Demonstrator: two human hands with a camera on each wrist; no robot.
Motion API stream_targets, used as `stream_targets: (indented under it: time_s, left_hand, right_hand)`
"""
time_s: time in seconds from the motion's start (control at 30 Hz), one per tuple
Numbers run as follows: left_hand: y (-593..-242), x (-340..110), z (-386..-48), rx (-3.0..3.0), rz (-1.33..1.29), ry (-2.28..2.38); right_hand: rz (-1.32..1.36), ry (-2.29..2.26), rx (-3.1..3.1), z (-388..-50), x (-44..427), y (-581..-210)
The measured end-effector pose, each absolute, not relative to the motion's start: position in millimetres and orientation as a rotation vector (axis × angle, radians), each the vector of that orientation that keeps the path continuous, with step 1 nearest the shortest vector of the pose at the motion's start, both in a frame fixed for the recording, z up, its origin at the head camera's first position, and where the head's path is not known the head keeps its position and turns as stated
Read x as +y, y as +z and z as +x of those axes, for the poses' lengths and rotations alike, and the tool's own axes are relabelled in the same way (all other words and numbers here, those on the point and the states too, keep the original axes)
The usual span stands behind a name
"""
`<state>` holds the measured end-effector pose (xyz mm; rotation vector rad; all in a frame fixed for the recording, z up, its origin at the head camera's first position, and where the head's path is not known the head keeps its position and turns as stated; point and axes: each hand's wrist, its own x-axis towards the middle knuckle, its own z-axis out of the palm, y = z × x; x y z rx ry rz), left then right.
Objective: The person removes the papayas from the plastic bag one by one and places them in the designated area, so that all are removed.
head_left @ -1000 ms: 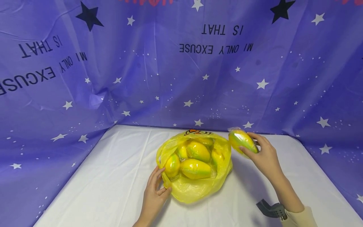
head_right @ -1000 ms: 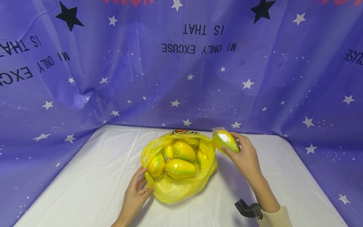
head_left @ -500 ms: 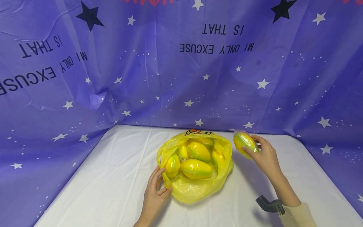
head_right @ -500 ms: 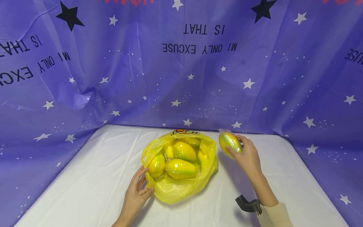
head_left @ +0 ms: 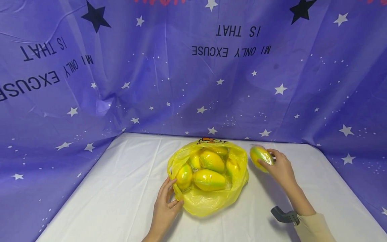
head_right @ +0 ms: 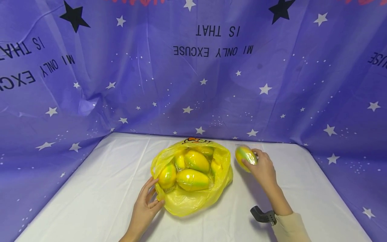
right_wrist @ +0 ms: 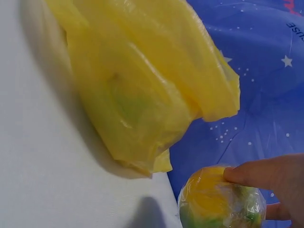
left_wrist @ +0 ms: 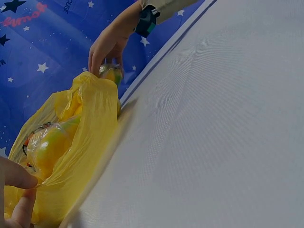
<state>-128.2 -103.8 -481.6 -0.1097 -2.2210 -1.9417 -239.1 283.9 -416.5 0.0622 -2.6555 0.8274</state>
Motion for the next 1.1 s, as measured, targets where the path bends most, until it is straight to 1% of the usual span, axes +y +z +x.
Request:
stream_targets:
  time_s: [0.37,1.1]
  left_hand:
    - [-482,-103,-129,-2.217,-0.109,-1.942]
    - [-479,-104,-127,-2.195,-0.151,-1.935]
  right_hand:
    - [0.114,0.775,-2.679,-253,287,-435]
    - [0.113,0.797,-2.716,-253,284,-443]
